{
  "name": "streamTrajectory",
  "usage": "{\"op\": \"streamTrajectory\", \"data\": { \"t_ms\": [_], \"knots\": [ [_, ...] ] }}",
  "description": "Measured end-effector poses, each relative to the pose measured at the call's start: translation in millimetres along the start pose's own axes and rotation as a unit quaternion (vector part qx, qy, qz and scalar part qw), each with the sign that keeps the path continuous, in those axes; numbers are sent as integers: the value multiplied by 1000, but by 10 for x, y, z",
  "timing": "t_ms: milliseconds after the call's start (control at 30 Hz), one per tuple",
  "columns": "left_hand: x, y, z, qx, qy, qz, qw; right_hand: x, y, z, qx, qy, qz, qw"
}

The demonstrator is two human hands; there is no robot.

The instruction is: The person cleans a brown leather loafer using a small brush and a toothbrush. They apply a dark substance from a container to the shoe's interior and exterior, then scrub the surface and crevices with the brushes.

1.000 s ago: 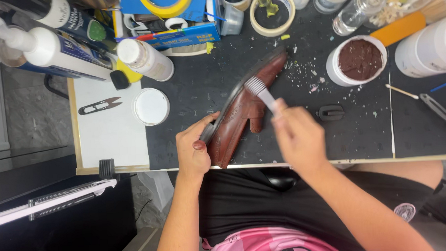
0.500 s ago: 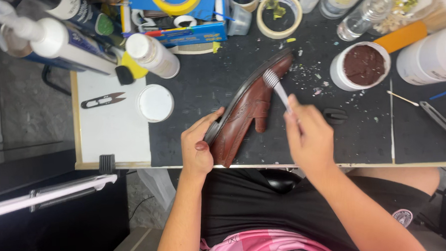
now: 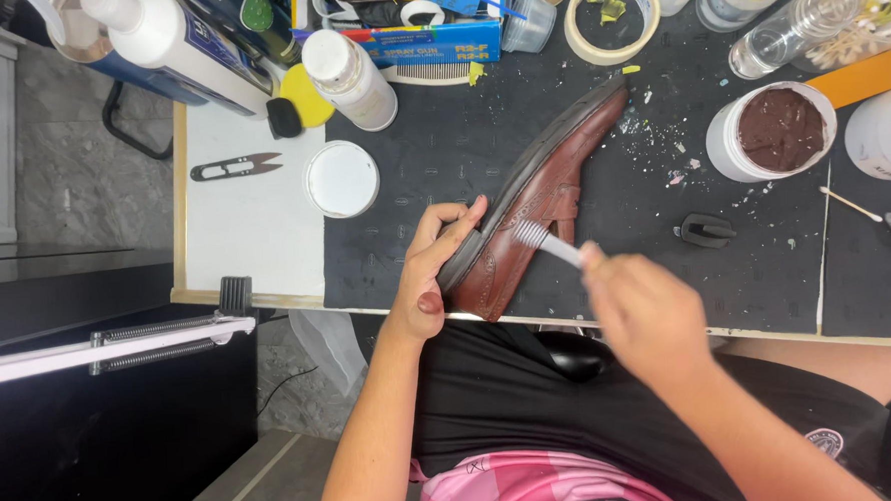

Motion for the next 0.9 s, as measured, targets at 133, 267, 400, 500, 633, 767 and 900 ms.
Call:
{"op": "streamTrajectory", "data": {
  "t_ms": [133, 267, 400, 500, 633, 767, 900],
  "knots": [
    [-1, -16, -1, -3, -6, -8, 1000, -51, -216, 63, 1, -39, -62, 997],
    [16, 47, 55, 9, -10, -5, 1000, 46, -101, -33, -127, -64, -39, 989],
    [52, 78, 65, 11, -11, -9, 1000, -45, -327, -54, -26, -50, -75, 996],
    [72, 86, 67, 15, -14, -10, 1000, 48, -94, -88, -14, -39, 13, 999],
    [58, 18, 40, 23, 25, -17, 999, -32, -122, 59, -26, -43, -14, 999],
    [65, -23, 55, 20, 60, -12, 998, -103, -145, 43, 18, -12, -57, 998],
    [-4, -22, 151, 10, 79, -13, 997, -183, -22, 111, 9, -43, -23, 999]
  ]
}}
Point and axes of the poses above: each hand's wrist, its own x-axis towards the middle knuckle, its own z-axis out of the palm, y = z × x, the point moved 7 cm from there along x, towards the middle knuckle, and after that the axes turned 9 degrees about z, right-handed, at the moved point
